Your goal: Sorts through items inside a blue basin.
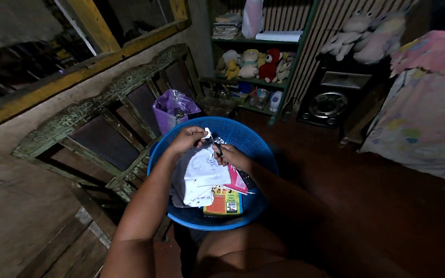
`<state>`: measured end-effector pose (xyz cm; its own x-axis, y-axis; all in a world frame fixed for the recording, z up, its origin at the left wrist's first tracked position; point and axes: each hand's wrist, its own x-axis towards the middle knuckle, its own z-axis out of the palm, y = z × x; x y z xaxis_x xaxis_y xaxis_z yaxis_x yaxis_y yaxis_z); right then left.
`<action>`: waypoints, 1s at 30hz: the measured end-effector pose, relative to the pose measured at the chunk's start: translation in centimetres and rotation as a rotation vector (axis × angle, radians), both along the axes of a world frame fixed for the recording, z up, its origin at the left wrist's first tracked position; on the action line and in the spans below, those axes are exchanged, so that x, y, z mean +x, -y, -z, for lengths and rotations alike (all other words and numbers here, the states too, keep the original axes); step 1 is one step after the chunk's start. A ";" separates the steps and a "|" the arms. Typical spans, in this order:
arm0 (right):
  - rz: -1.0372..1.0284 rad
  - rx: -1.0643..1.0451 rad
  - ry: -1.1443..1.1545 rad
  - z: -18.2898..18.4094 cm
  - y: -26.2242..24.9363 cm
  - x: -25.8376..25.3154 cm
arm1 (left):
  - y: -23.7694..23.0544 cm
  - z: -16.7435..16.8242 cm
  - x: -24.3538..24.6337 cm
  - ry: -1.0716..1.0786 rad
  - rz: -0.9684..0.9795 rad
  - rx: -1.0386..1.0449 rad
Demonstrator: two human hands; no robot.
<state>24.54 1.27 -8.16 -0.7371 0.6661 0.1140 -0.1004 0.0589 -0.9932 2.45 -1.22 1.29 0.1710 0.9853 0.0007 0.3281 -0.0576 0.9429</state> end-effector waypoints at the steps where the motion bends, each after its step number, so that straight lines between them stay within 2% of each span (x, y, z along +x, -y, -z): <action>1: 0.006 -0.001 0.005 -0.1 0.0 0.0 | 0.0 0.0 0.0 0.000 0.000 0.000; 8: 0.046 0.029 0.028 -0.6 0.2 0.1 | -0.2 0.0 0.0 0.002 -0.050 -0.012; 30: -0.061 -0.024 0.003 0.2 -0.5 0.2 | -0.1 -0.4 -0.4 0.063 -0.002 -0.069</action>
